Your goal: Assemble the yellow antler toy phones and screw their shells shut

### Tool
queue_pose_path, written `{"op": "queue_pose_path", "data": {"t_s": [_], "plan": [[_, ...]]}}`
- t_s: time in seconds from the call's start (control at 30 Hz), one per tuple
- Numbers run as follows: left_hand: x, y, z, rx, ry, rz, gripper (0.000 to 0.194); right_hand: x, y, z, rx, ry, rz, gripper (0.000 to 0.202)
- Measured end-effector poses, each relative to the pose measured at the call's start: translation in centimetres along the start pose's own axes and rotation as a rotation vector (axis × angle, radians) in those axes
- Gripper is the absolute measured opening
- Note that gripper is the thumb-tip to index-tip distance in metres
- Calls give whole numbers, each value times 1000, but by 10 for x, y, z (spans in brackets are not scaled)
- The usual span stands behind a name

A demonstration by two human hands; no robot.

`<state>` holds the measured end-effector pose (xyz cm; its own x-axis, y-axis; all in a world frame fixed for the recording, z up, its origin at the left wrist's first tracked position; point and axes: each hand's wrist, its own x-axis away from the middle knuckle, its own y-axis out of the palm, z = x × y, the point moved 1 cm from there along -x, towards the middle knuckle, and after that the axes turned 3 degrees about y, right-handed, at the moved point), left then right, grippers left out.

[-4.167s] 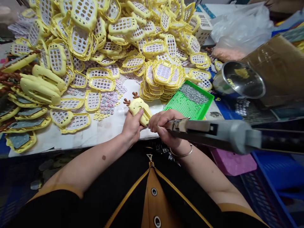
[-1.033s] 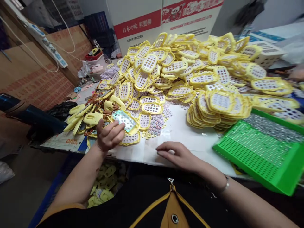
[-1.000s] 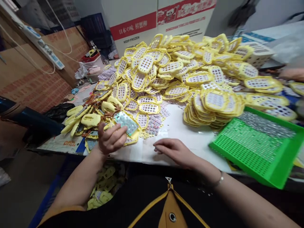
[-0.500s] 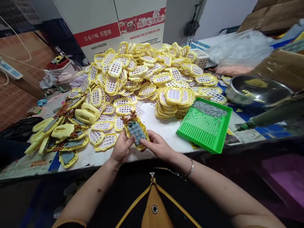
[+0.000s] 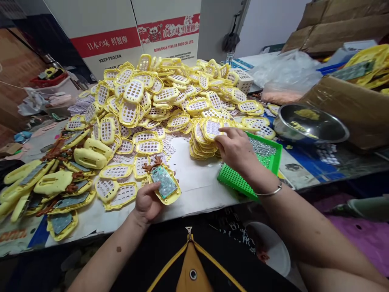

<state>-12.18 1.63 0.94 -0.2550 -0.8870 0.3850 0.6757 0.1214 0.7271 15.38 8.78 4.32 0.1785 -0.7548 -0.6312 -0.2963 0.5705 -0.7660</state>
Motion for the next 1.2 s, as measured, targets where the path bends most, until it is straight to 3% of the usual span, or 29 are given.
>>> {"op": "queue_pose_path", "data": {"t_s": [0.1,0.27,0.4,0.47,0.53,0.6,0.67,0.73,0.8,0.87,0.93,1.1,1.2], "plan": [[-1,0,2,-40,-41,-67,47,5,-7,-10,141,-103,90,15],[1,9,4,-64,61,-185,48,37,-25,-59,82,-305,156,15],[6,6,2,-128,44,-111,42,70,-23,-96,-52,-484,103,20],[11,4,3,-147,21,-70,40,82,-17,-105,-160,-502,110,21],[18,4,5,-133,7,-74,41,90,-11,-106,-400,-386,116,25],[24,5,7,-108,-4,-114,43,92,-1,-102,-829,-106,43,42],[30,5,8,-104,-32,-175,45,93,13,-99,-1368,200,-182,66],[35,4,7,-120,-105,-245,48,95,25,-102,-1813,397,-504,83],[39,3,4,-137,-197,-309,49,97,31,-108,-2045,464,-778,85],[42,2,3,-150,-263,-339,46,99,33,-116,-2125,479,-907,79],[45,1,3,-155,-293,-338,44,100,30,-123,-2169,516,-906,72],[42,-1,4,-176,-248,-241,35,95,22,-131,-2182,798,-622,71],[39,-1,3,-202,-272,-243,30,94,25,-132,-2196,777,-689,77]]}}
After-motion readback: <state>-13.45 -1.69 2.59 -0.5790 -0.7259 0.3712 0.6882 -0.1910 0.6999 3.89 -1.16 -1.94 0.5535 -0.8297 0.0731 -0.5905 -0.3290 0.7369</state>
